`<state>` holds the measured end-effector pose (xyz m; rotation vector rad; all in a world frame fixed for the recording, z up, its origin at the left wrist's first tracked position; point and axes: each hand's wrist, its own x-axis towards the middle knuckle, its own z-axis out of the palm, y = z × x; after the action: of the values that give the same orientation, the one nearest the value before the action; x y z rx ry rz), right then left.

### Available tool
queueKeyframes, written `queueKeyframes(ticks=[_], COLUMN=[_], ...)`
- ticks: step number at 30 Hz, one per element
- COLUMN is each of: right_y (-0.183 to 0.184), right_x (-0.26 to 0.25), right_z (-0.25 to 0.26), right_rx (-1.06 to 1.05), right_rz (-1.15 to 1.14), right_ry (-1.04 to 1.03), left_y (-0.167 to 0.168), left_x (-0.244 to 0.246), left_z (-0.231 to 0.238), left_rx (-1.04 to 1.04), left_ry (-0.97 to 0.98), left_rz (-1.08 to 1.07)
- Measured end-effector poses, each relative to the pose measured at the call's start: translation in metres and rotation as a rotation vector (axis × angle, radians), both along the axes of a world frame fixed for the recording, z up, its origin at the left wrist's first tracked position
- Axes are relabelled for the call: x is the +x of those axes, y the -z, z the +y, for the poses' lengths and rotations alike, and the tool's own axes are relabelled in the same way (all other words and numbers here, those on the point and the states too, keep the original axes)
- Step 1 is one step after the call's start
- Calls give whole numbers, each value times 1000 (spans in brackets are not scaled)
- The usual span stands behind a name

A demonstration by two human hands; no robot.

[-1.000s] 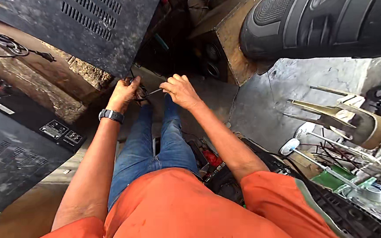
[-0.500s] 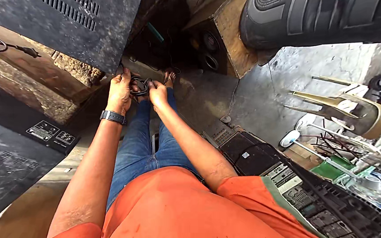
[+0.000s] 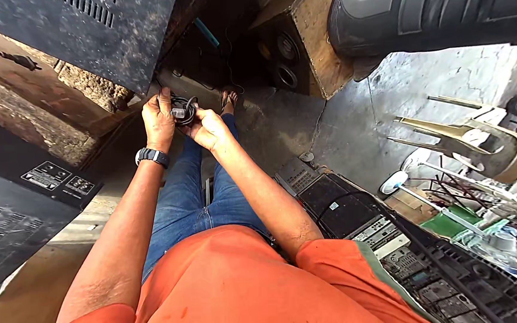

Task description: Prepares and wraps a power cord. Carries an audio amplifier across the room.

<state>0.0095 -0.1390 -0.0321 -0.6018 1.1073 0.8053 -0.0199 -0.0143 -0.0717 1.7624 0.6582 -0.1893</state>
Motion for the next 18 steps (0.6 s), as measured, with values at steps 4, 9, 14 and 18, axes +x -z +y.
queueKeyframes(ticks=[4, 9, 14, 18], right_y=[8, 13, 18, 18], right_x=[-16, -30, -19, -13], right_z=[-14, -17, -31, -38], right_rx=[216, 393, 393, 317], right_rz=[-13, -41, -127, -214], right_ry=[-34, 41, -77, -137], left_y=[3, -16, -39, -55], left_x=[0, 2, 19, 25], left_z=[-4, 7, 23, 16], left_rx=[-87, -385, -718, -781], left_ry=[-26, -96, -255, -268], left_rz=[-25, 51, 222, 315])
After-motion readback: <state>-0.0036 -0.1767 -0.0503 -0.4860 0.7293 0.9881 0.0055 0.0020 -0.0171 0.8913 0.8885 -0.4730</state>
